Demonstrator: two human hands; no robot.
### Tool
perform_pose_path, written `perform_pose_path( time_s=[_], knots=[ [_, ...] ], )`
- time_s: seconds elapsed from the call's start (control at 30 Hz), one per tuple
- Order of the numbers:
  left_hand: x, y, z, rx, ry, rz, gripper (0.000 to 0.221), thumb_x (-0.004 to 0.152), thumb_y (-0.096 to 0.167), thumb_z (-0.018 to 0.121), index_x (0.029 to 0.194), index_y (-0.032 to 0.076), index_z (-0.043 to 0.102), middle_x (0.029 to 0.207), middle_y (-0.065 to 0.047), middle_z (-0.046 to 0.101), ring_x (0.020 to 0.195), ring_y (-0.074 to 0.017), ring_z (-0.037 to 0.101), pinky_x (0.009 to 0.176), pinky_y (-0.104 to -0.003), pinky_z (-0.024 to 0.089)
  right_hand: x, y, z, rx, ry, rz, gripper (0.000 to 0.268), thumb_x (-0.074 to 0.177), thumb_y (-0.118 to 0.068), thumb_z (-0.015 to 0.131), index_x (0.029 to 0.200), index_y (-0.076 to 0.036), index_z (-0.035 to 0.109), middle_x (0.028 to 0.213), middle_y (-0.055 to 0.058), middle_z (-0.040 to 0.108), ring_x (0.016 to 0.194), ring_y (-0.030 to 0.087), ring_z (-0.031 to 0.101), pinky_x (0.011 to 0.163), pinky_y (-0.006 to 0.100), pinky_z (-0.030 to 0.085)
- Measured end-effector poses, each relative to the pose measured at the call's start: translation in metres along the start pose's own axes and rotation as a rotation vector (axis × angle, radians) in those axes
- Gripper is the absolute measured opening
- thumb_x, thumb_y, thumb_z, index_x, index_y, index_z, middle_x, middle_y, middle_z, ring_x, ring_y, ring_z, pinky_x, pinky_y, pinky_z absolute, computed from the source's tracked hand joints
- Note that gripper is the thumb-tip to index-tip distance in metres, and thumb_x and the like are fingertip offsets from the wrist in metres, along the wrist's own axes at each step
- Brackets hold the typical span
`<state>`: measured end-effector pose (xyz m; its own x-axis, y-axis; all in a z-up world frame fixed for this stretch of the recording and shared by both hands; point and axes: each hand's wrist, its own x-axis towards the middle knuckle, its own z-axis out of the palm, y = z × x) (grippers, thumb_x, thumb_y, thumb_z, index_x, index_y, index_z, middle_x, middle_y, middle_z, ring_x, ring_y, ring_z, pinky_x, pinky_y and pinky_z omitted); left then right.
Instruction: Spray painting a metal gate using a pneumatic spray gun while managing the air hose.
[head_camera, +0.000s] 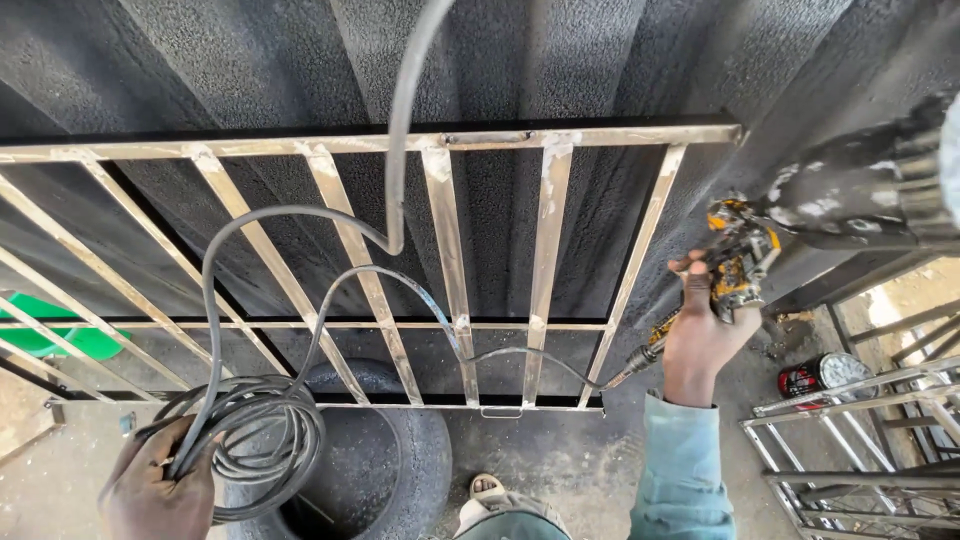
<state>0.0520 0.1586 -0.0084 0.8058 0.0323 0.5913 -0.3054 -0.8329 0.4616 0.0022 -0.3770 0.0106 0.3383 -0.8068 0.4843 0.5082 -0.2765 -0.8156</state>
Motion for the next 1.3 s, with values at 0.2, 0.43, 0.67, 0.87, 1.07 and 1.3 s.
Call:
perform_pose_path(
  time_s=[0.2,0.43,0.67,0.87,1.07,1.3],
  knots=[
    [-0.009,-0.013,-0.003,0.159,0.021,0.129,0.029,0.091,0.014,0.093,0.111,-0.002,0.082,0.111,-0.012,0.077,0.091,-0.0219,0.069,0.074,-0.034,0.053,-0.009,0.002,-0.009,-0.02,0.07,0.006,0.029,0.106,0.005,0.062,0.134,0.001,0.056,0.112,0.011,0.067,0.094,0.018,0.065,0.09,0.035,0.064],
    [-0.007,-0.002,-0.006,0.085,-0.031,0.098,0.03,0.093,0.01,0.088,0.118,-0.003,0.078,0.119,-0.016,0.074,0.107,-0.0309,0.071,0.094,-0.04,0.056,0.006,0.004,-0.016,-0.134,0.193,0.106,0.031,0.103,0.001,0.066,0.129,-0.002,0.051,0.107,0.012,0.071,0.082,0.017,0.071,0.094,0.037,0.066],
    [-0.003,0.02,-0.01,-0.011,-0.021,0.112,0.027,0.092,-0.002,0.083,0.117,-0.007,0.073,0.132,-0.017,0.072,0.118,-0.0315,0.069,0.101,-0.041,0.056,-0.003,0.007,-0.007,-0.06,0.087,-0.056,0.026,0.104,0.008,0.061,0.129,0.001,0.056,0.108,0.013,0.067,0.093,0.02,0.065,0.084,0.033,0.065],
    [-0.007,0.015,-0.01,-0.057,0.024,0.188,0.019,0.097,-0.006,0.078,0.111,-0.013,0.068,0.139,-0.028,0.069,0.131,-0.0409,0.066,0.113,-0.048,0.053,-0.003,0.016,-0.007,-0.11,0.188,-0.044,0.03,0.105,0.009,0.061,0.132,0.001,0.054,0.108,0.014,0.068,0.086,0.02,0.066,0.083,0.032,0.065],
    [-0.019,-0.003,-0.008,0.019,-0.042,0.006,0.03,0.098,0.009,0.081,0.125,-0.003,0.075,0.124,-0.016,0.074,0.115,-0.0296,0.069,0.099,-0.038,0.054,-0.013,0.016,-0.001,-0.023,0.118,-0.018,0.03,0.104,0.009,0.06,0.133,0.003,0.055,0.108,0.014,0.067,0.09,0.02,0.065,0.08,0.034,0.066],
    [-0.027,-0.022,-0.004,0.13,-0.125,-0.158,0.024,0.097,0.015,0.082,0.119,0.007,0.076,0.084,-0.013,0.068,0.071,-0.0294,0.061,0.07,-0.039,0.049,-0.036,-0.001,0.022,0.005,-0.024,0.007,0.007,0.103,-0.004,0.063,0.11,-0.002,0.061,0.101,0.008,0.067,0.084,0.018,0.066,0.085,0.037,0.062]
  ],
)
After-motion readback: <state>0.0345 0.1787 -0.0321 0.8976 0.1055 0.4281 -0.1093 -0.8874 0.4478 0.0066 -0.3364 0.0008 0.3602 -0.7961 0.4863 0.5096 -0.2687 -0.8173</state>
